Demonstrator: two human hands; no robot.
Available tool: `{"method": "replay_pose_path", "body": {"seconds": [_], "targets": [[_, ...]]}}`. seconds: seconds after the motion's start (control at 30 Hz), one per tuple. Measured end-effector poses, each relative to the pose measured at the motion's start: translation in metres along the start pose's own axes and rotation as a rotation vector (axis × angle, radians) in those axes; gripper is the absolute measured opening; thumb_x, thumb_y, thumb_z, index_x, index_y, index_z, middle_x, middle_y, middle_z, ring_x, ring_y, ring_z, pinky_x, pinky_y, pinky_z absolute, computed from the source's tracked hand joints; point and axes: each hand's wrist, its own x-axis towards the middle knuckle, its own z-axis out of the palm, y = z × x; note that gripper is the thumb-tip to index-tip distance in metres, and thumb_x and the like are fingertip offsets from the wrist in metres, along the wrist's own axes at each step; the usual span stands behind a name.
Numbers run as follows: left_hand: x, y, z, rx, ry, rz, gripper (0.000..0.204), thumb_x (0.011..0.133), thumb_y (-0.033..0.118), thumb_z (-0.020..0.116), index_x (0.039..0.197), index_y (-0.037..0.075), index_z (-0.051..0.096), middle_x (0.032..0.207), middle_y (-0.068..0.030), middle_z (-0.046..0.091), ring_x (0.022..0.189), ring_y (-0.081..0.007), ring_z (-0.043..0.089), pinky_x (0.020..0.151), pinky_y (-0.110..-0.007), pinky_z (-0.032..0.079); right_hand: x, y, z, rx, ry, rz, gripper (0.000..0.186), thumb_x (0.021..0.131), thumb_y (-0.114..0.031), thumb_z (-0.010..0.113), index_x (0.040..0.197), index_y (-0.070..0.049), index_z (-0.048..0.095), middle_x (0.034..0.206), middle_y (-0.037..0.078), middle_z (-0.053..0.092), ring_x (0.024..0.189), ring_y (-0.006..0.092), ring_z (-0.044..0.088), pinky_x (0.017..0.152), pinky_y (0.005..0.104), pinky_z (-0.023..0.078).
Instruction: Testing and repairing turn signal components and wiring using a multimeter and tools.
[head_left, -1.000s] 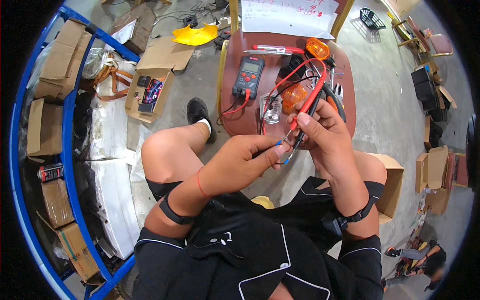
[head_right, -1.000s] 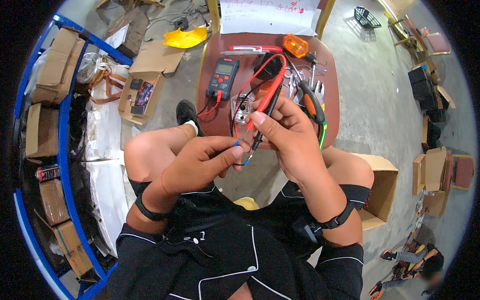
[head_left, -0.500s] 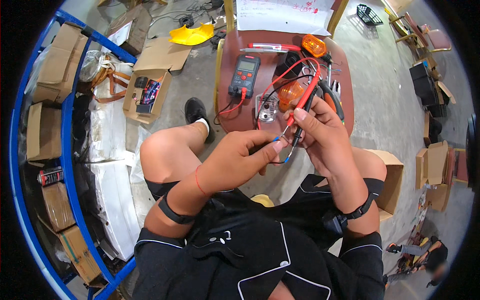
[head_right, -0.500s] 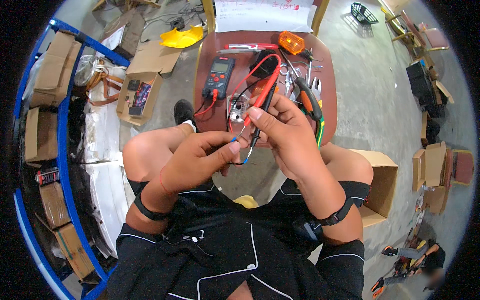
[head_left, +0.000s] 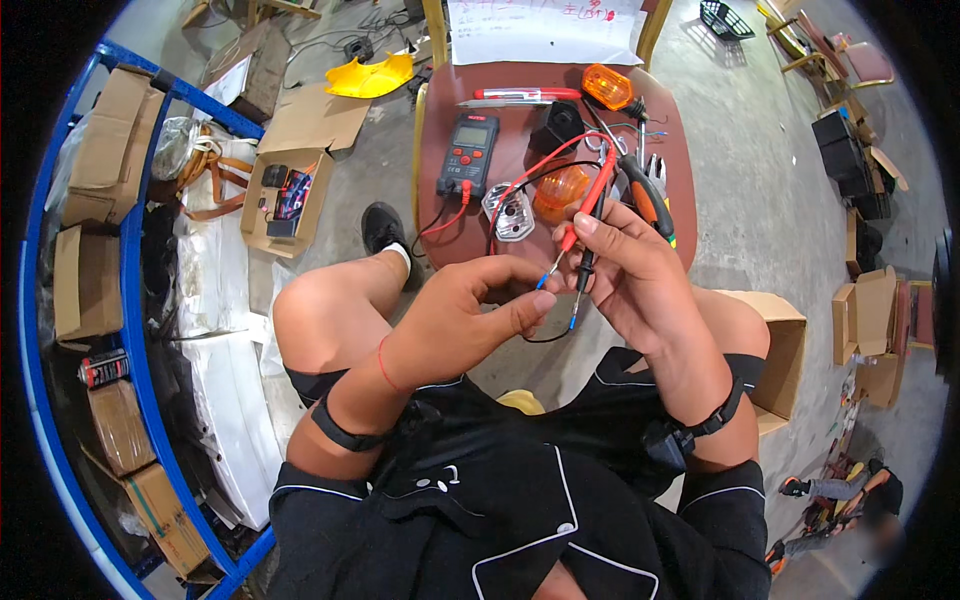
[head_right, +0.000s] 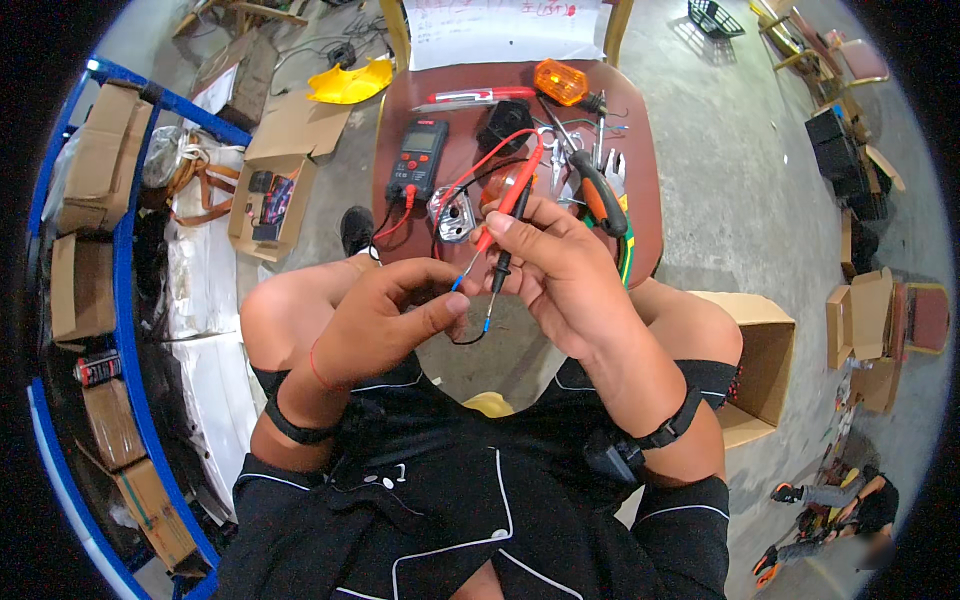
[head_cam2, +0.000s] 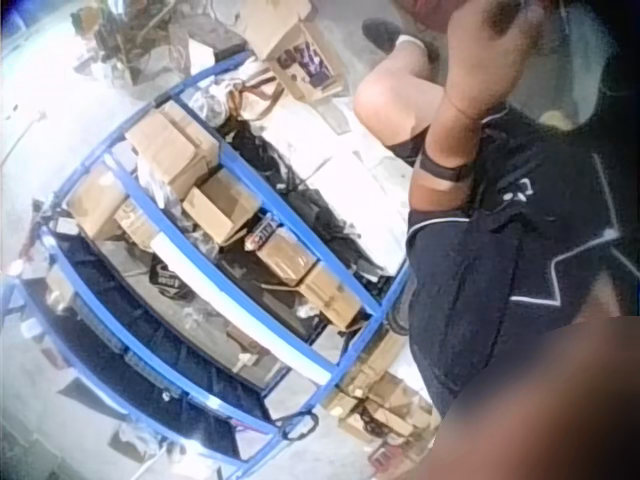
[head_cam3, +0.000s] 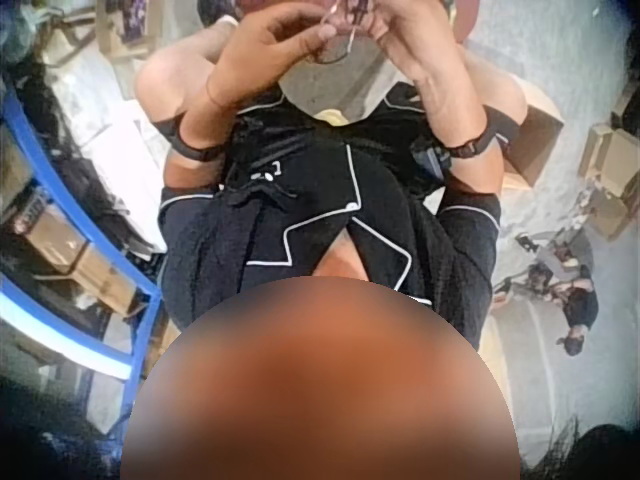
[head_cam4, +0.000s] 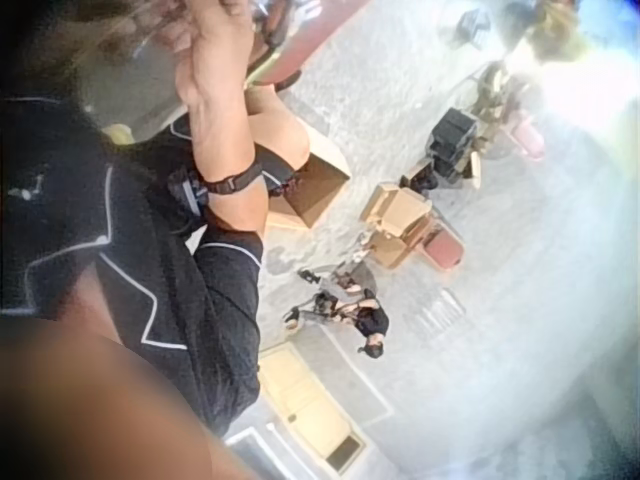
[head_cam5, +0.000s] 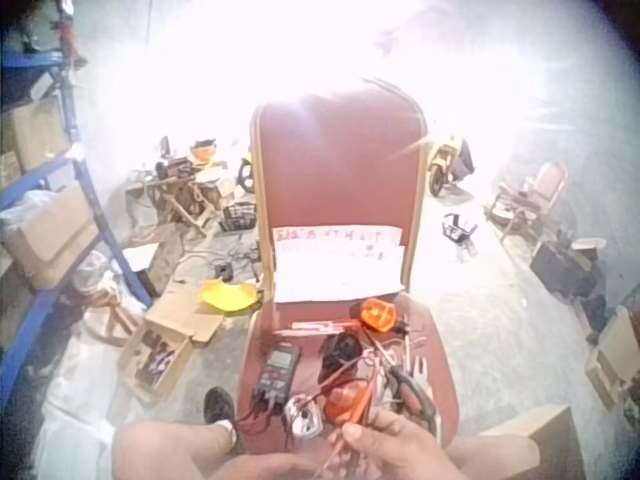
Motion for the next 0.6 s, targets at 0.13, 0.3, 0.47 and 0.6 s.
{"method": "replay_pose_path", "body": {"seconds": [0.13,0.3,0.47,0.6], "targets": [[0.003,0.001,-0.002,0.100,0.013,0.046,0.025,0.092,0.017,0.065,0.108,-0.001,0.063,0.088,-0.0040,0.065,0.077,-0.0087,0.060,0.070,-0.024,0.050,0.000,-0.004,0.005,0.008,0.047,0.037,0.018,0.092,-0.015,0.062,0.107,-0.006,0.058,0.093,0.006,0.065,0.075,0.0116,0.060,0.067,0.0279,0.051],[0.005,0.012,-0.008,0.061,0.145,0.133,0.023,0.091,0.015,0.065,0.107,-0.002,0.063,0.090,-0.0057,0.067,0.079,-0.0103,0.061,0.071,-0.026,0.050,0.000,-0.009,0.008,0.013,0.042,0.036,0.019,0.091,-0.014,0.062,0.108,-0.006,0.058,0.093,0.006,0.065,0.074,0.0109,0.060,0.067,0.0274,0.051],[0.052,0.023,-0.078,0.542,0.668,0.157,0.036,0.088,0.025,0.067,0.111,-0.002,0.060,0.093,-0.0107,0.067,0.083,-0.0166,0.063,0.074,-0.030,0.050,0.003,-0.006,-0.003,-0.035,0.078,0.051,0.020,0.090,-0.015,0.063,0.108,-0.007,0.058,0.093,0.006,0.064,0.074,0.0112,0.059,0.066,0.0263,0.050],[0.093,-0.008,-0.123,0.971,0.614,0.082,0.048,0.084,0.031,0.069,0.115,-0.003,0.056,0.096,-0.0157,0.067,0.086,-0.0236,0.065,0.077,-0.034,0.051,0.004,-0.005,-0.004,-0.035,0.098,0.069,0.021,0.090,-0.015,0.063,0.109,-0.007,0.058,0.093,0.006,0.063,0.074,0.0110,0.058,0.065,0.0264,0.050]]}}
